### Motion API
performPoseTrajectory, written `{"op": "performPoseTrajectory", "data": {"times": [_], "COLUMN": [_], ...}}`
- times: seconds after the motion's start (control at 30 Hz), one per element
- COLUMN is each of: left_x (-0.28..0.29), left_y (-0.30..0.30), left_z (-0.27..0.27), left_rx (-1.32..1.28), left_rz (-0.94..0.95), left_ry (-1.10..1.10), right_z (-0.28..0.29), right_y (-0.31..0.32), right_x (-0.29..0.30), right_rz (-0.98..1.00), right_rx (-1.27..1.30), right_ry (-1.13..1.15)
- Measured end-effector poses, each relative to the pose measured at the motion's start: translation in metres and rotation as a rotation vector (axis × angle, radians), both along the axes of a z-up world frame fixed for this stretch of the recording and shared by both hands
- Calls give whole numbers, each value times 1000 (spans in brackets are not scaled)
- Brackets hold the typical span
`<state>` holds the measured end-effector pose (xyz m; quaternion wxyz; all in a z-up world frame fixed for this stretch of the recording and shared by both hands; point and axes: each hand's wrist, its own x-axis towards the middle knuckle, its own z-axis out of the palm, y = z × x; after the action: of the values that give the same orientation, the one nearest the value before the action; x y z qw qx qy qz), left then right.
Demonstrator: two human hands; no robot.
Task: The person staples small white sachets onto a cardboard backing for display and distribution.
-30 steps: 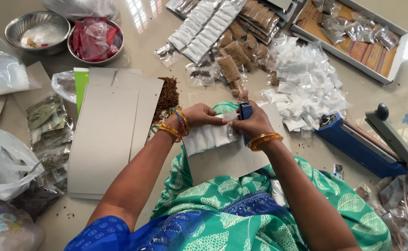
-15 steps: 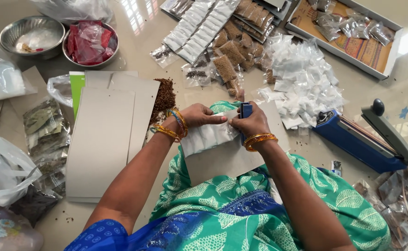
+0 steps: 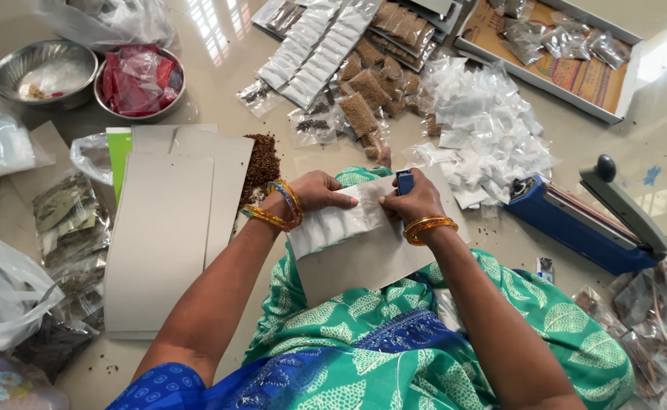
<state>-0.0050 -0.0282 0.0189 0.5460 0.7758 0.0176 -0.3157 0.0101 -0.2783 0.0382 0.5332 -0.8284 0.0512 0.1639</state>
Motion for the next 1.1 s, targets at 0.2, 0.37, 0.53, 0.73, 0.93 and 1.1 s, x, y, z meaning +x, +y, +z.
{"op": "performPoseTrajectory", "data": {"times": [0.2, 0.37, 0.53, 0.73, 0.93, 1.1], "left_x": [-5, -31, -44, -56, -58, -26], "left_y": [-4, -39, -60, -65, -66, -57], "left_z": [7, 73, 83, 83, 74, 58], "left_rx": [101, 620, 727, 696, 669, 627], "left_rz": [-58, -145, -176, -169, -205, -225], "left_ry": [-117, -399, -536, -711, -721, -591], "right_z": [25, 114, 107, 83, 91, 104], "right_y": [-17, -2, 6, -3, -7, -49], "right_x": [12, 17, 31, 20, -1, 3], "right_rz": [112, 666, 1169, 1376, 1279, 1106], "right_rx": [-419, -782, -751, -948, -1113, -838], "right_ry": [-90, -323, -700, -728, -618, -839]}}
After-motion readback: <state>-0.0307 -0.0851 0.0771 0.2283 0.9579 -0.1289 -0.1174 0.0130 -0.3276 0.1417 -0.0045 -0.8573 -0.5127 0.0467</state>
